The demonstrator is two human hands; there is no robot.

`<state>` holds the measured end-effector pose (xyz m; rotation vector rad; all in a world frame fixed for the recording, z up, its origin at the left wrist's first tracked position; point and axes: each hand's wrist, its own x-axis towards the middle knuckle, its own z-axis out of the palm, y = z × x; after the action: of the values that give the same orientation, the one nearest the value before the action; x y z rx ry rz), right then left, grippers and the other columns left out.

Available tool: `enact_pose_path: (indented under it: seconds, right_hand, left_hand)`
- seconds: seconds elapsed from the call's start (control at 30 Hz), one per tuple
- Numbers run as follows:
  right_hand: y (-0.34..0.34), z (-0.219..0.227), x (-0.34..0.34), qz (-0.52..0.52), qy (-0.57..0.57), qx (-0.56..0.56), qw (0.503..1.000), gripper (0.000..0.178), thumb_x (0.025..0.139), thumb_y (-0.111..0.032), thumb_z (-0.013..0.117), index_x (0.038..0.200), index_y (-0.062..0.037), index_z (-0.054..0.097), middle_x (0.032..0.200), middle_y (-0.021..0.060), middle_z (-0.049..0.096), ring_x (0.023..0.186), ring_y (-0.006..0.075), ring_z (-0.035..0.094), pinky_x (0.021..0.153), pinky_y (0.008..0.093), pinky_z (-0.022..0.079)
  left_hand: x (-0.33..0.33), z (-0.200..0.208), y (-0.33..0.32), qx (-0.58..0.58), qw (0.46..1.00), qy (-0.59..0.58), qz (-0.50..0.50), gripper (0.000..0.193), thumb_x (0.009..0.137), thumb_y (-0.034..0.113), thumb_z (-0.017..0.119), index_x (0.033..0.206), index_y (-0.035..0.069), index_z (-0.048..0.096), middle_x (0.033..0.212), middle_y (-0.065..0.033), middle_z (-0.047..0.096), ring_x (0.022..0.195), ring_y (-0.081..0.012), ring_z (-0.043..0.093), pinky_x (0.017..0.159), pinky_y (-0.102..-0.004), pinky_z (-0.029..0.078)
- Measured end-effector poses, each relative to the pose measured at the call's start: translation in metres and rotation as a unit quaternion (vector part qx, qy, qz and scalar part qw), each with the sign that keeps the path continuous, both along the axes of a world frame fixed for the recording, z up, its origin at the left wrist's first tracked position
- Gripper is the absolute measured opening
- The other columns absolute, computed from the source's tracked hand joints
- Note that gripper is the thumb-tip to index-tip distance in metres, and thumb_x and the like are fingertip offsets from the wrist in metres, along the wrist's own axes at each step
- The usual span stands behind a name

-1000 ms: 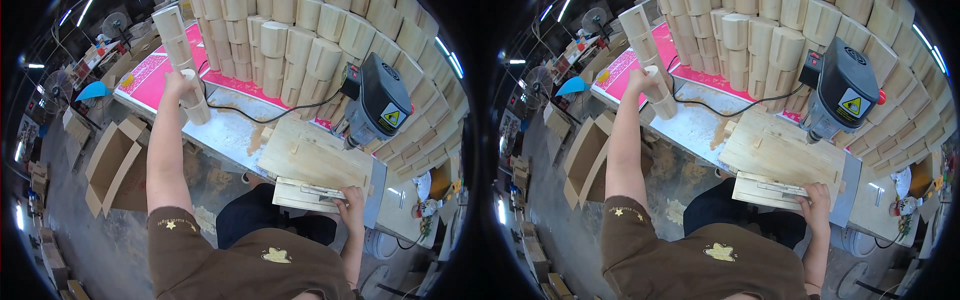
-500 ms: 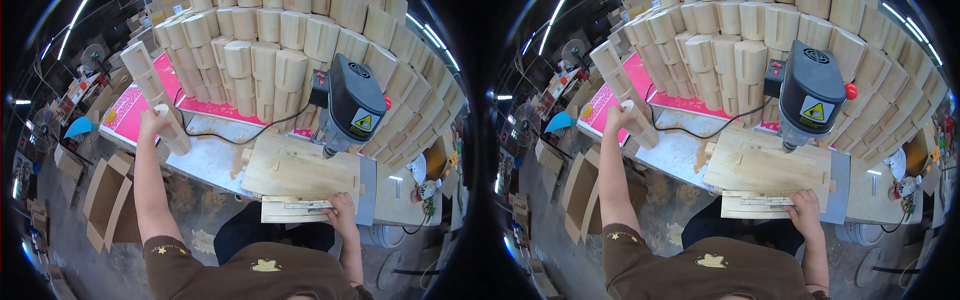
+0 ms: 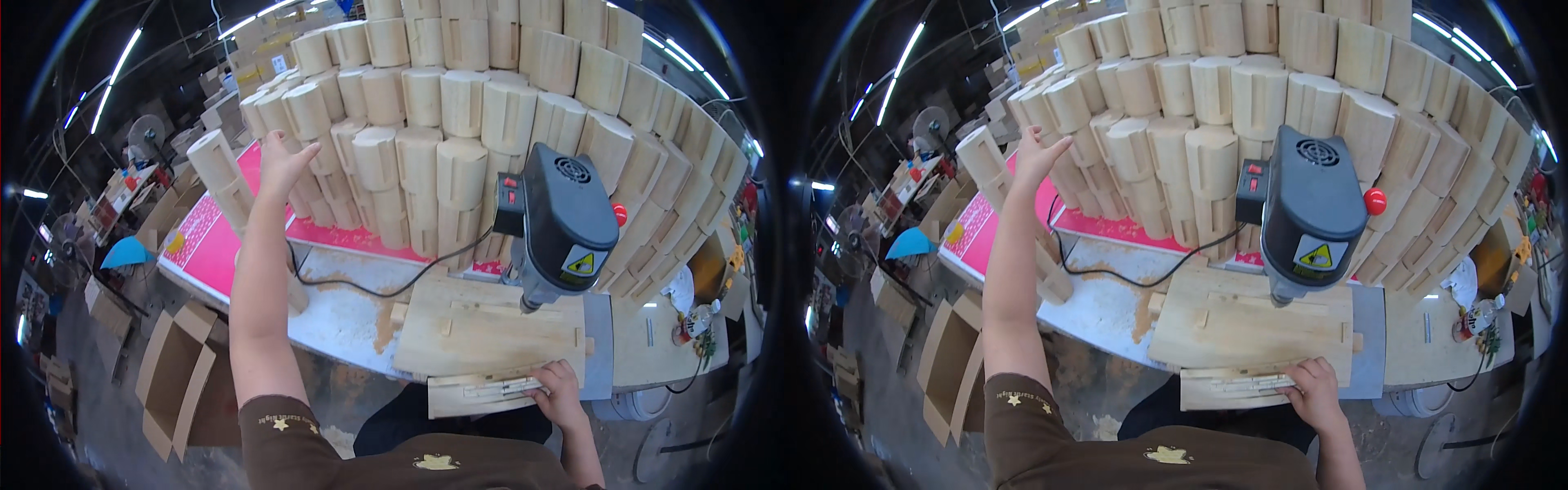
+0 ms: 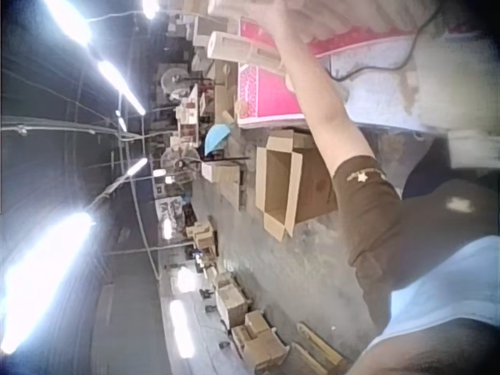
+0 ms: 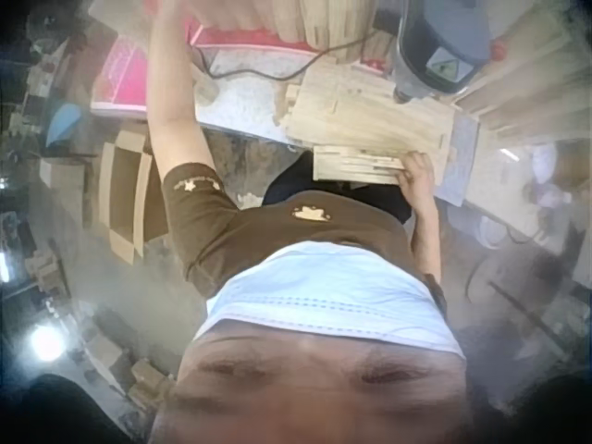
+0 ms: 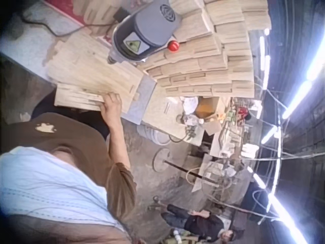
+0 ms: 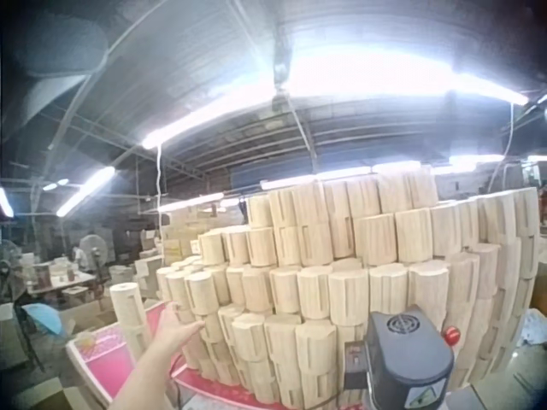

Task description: The person is using a drill press to drill holes into cylindrical wood blocks and then stacking the finished pieces.

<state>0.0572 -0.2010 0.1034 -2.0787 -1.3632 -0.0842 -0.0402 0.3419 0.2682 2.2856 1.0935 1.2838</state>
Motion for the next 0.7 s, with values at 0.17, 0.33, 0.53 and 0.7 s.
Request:
enact_pose_path:
  seconds: [0.17,0.33,0.53,0.7]
  right_hand:
    - [-0.003,-0.003,0.002,-0.017,-0.018,-0.016,1.0,0.035,0.057,-0.016,0.077,0.09,-0.0111,0.065,0.079,0.0053,0.058,0.075,0.0275,0.053,0.067,0.0377,0.044]
    - [0.0,0.001,-0.002,-0.02,-0.015,-0.021,0.999,0.037,0.054,-0.017,0.078,0.089,-0.0143,0.066,0.078,0.0013,0.057,0.074,0.0236,0.054,0.067,0.0358,0.044]
    - [-0.001,-0.005,-0.002,-0.013,-0.009,-0.019,1.0,0.039,0.053,-0.016,0.078,0.09,-0.0155,0.066,0.078,0.0007,0.057,0.075,0.023,0.054,0.067,0.0349,0.044]
    - [0.0,-0.001,0.001,-0.012,-0.018,-0.02,1.0,0.036,0.056,-0.016,0.078,0.09,-0.0152,0.066,0.079,0.0011,0.058,0.075,0.0241,0.054,0.068,0.0358,0.044]
  left_hand:
    - [0.069,0.007,0.033,-0.014,0.99,-0.066,0.123,0.1,0.058,0.043,0.082,0.131,-0.006,0.033,0.126,-0.0251,0.046,0.118,-0.0361,0.045,0.1,-0.0403,0.037]
    - [0.114,0.001,0.058,-0.004,0.969,-0.132,0.21,0.102,0.058,0.041,0.081,0.133,-0.003,0.027,0.129,-0.0227,0.042,0.12,-0.0365,0.042,0.102,-0.0416,0.036]
    - [0.107,-0.008,0.059,-0.004,0.963,-0.142,0.23,0.105,0.057,0.039,0.081,0.137,0.0,0.025,0.129,-0.0232,0.042,0.121,-0.0365,0.041,0.102,-0.0427,0.036]
    - [0.083,-0.027,-0.003,0.017,0.902,-0.43,-0.031,0.076,0.074,0.031,0.07,0.133,0.005,0.032,0.126,-0.0152,0.046,0.116,-0.0293,0.047,0.093,-0.0397,0.045]
